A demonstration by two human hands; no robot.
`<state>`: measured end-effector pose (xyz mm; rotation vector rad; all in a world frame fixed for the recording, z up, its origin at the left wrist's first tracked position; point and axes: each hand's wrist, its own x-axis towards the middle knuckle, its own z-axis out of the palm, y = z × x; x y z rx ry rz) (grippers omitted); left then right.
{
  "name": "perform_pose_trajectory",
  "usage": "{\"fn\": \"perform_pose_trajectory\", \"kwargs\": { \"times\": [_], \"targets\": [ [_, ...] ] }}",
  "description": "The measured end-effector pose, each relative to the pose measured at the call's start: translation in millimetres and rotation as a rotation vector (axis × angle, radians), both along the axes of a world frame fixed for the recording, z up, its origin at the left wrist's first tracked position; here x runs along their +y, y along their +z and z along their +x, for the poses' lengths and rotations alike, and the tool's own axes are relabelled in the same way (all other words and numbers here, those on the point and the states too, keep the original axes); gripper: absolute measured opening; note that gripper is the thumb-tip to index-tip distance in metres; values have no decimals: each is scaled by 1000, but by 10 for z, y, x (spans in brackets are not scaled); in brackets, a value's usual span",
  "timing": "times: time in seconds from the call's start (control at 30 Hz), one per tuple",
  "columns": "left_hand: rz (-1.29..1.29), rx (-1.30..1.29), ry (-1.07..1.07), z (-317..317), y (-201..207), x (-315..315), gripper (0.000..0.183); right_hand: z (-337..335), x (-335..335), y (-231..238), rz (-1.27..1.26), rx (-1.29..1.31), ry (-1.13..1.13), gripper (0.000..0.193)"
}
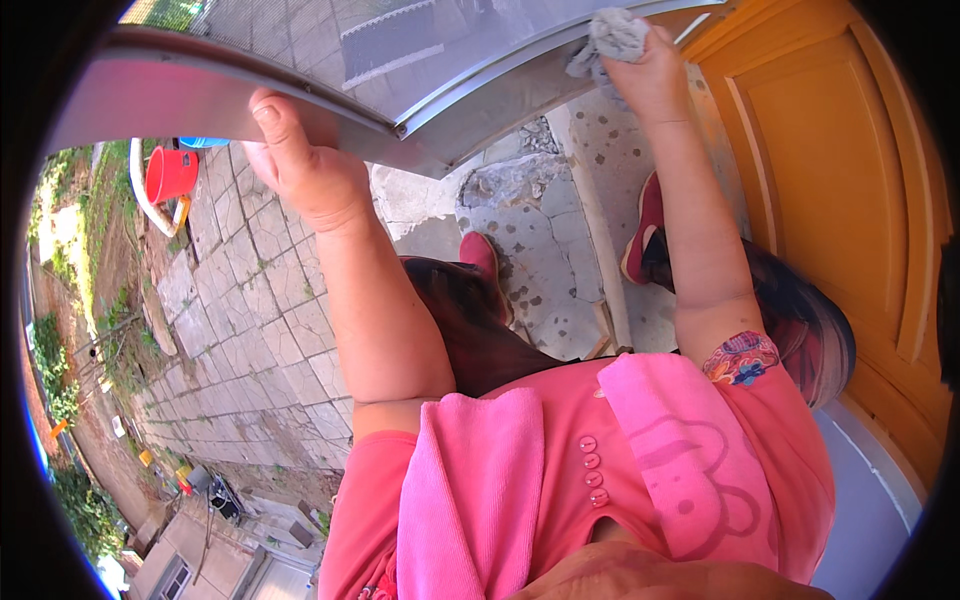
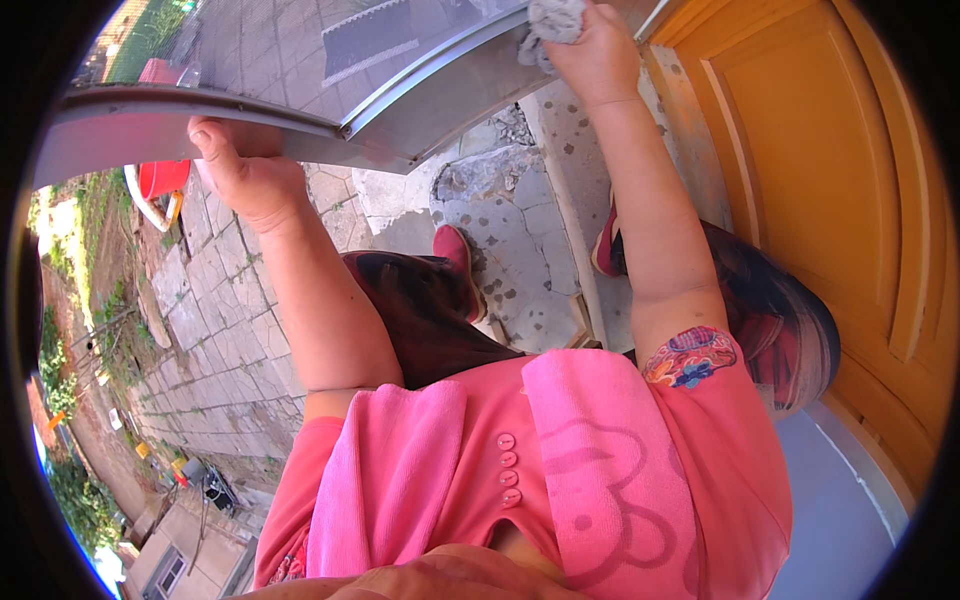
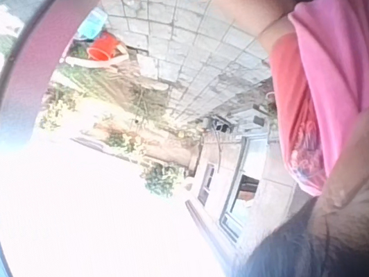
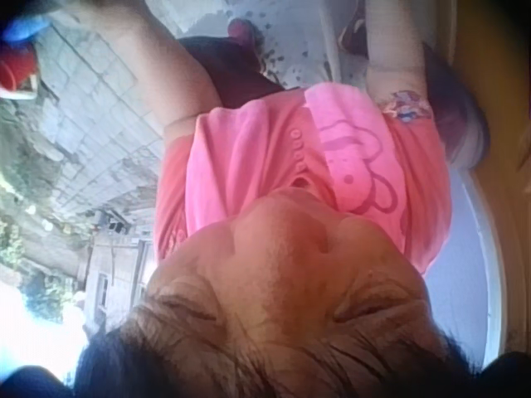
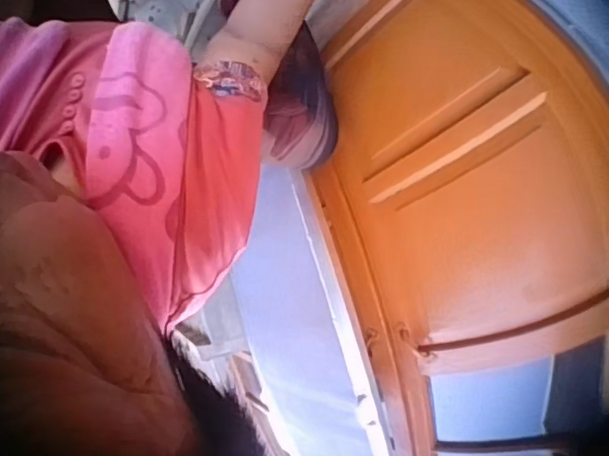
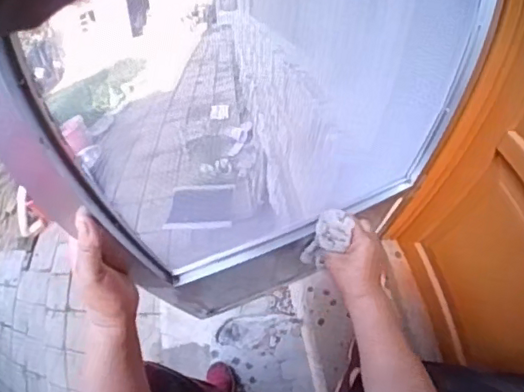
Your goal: The person wipes the metal frame and glass of a screen door and the surface of an adjacent wooden door using a cloth.
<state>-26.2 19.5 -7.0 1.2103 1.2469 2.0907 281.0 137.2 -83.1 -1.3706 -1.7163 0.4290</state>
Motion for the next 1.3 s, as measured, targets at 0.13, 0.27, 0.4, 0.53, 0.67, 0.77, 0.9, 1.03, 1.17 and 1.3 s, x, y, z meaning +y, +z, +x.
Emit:
{"fn": "perform_pose_trajectory", "kwargs": {
  "times": [0.13, 0.27, 0.4, 0.53, 0.67, 0.77, 0.9, 1.03, 1.17, 1.3],
  "targets": [
    [143, -1, 23, 98, 23, 38, 54, -28, 80, -18, 36, -289, -151, 47],
    [128, -78, -26, 3, -25, 54, 54, -810, -493, 121, 56, -372, 70, 45],
    [104, -110, -26, -16, -39, 80, 49, -1520, -1023, 146, 50, -345, 294, 45],
    [90, -133, -71, -89, -86, 23, 46, -1488, -1034, 215, 18, -304, 409, 47],
    [44, -191, -53, 70, 22, -61, 50, -1025, -748, 205, 15, -325, 231, 33],
    [34, -186, -83, 64, -6, -95, 42, -753, -536, 144, 44, -314, 81, 32],
    [53, -35, -59, 104, 87, -111, 38, -975, -669, 122, 86, -353, 101, 38],
    [103, 2, -27, 88, 54, -52, 39, -1505, -1046, 72, 73, -303, 282, 36],
    [106, 43, -68, 18, 27, -63, 39, -1483, -1100, 88, 21, -222, 370, 42],
    [62, 74, -62, 13, 67, -50, 41, -1171, -883, 10, 1, -103, 308, 48]
  ]
}}
